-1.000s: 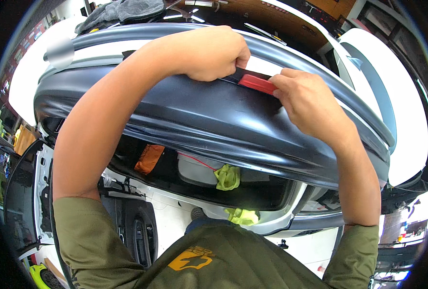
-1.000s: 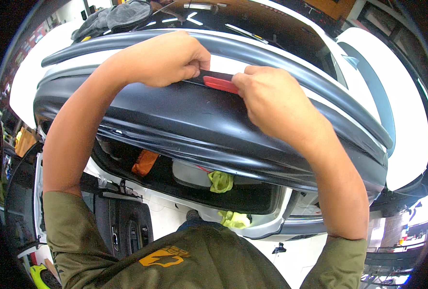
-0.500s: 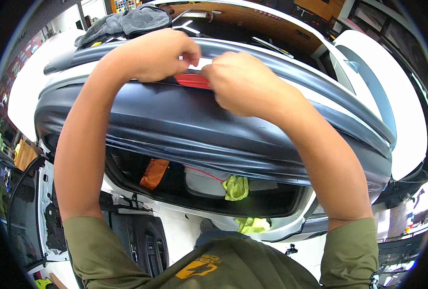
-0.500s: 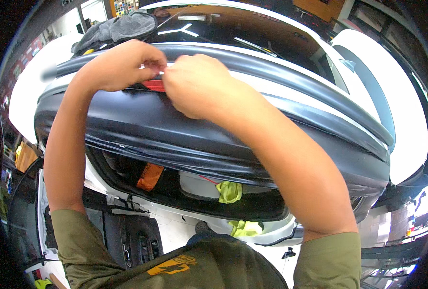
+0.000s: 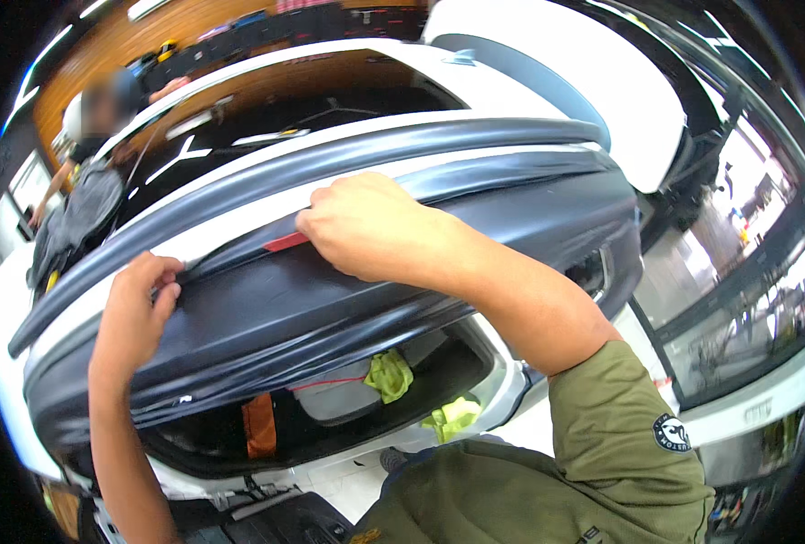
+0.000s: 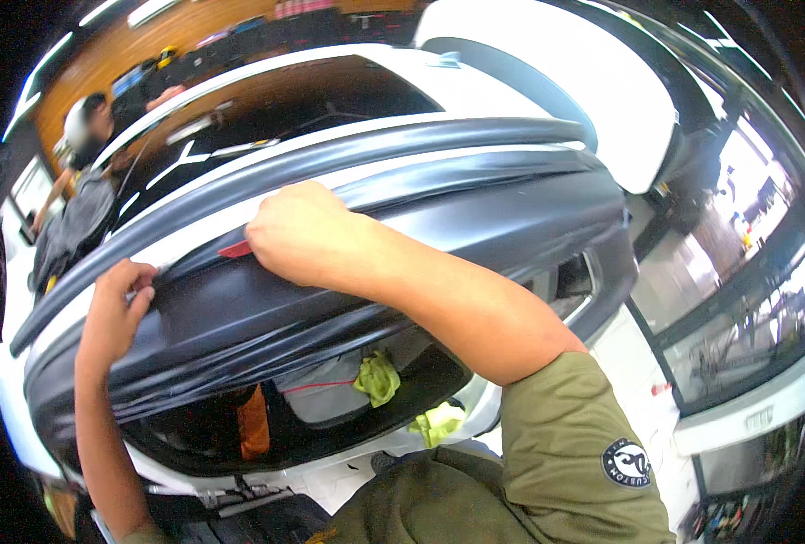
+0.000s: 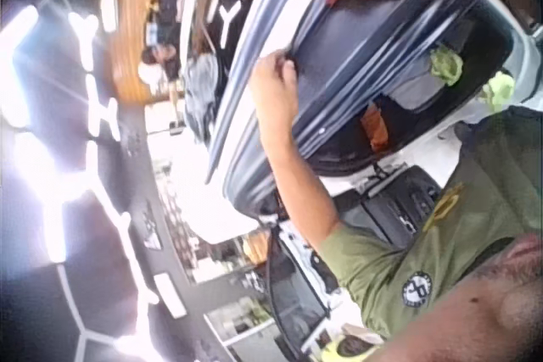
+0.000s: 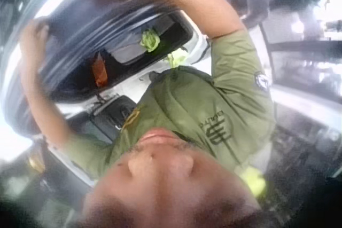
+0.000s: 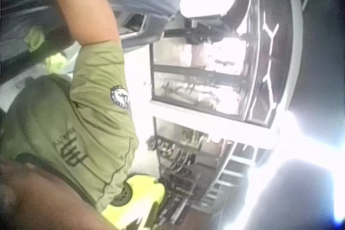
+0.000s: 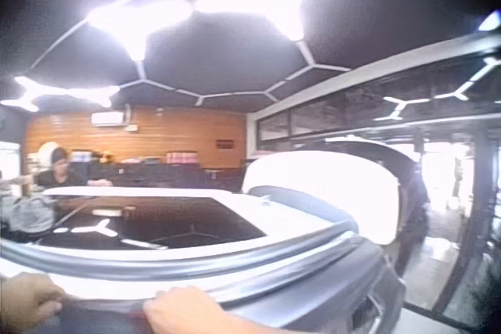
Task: The person applies a black protective film to the roof rails of a white car. They use a red squeegee to smooth the film and a knife to trim the edges, working along the length of the rails.
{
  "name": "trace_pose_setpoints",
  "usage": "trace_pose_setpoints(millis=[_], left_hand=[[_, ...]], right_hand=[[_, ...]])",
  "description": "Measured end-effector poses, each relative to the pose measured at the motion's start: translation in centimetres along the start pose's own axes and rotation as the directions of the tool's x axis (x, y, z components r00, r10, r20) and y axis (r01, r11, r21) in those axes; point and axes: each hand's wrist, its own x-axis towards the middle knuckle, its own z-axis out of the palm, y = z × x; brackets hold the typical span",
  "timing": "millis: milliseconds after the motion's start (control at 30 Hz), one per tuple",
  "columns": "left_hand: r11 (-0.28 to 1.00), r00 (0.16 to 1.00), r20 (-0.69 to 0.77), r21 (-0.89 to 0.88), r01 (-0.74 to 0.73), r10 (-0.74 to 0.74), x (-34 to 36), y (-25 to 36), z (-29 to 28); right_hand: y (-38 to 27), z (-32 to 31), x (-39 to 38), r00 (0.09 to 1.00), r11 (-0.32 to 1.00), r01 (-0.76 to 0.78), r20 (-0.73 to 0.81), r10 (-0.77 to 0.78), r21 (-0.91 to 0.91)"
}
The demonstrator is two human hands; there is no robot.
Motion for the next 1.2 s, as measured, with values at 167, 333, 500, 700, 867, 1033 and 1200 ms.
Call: trace_pose_setpoints(millis=[167,333,500,700,867,1033,1200], left_hand=[[0.939,0.947,0.006,0.125,-0.320,0.322,6.7,8.8,6.3],[0.835,0.873,0.053,0.270,-0.479,0.484,12.9,17.8,11.7],[0.895,0.870,0.256,0.037,-0.444,0.421,20.1,27.2,15.4],[0.903,0.863,0.318,0.046,-0.427,0.392,23.8,34.6,18.9],[0.915,0.873,0.300,0.004,-0.403,0.384,26.2,37.2,21.6],[0.939,0.872,0.360,-0.036,-0.341,0.331,28.0,41.0,23.5],[0.948,0.918,0.301,-0.264,-0.178,0.256,29.4,39.6,23.4]], right_hand=[[8.1,-1.5,-9.2,0.938,0.954,-0.274,0.183,0.293,-0.125],[16.6,-1.8,-17.2,0.899,0.890,-0.391,0.112,0.424,-0.234],[21.8,-1.3,-21.8,0.936,0.933,-0.344,0.047,0.350,-0.109],[27.5,-2.9,-28.6,0.866,0.874,-0.481,-0.113,0.486,0.070],[30.4,-2.6,-32.7,0.903,0.903,-0.430,0.001,0.430,0.016],[31.4,-1.4,-32.4,0.926,0.926,-0.371,-0.046,0.375,0.063],[33.8,-1.0,-32.7,0.957,0.963,-0.266,-0.110,0.269,0.044]])
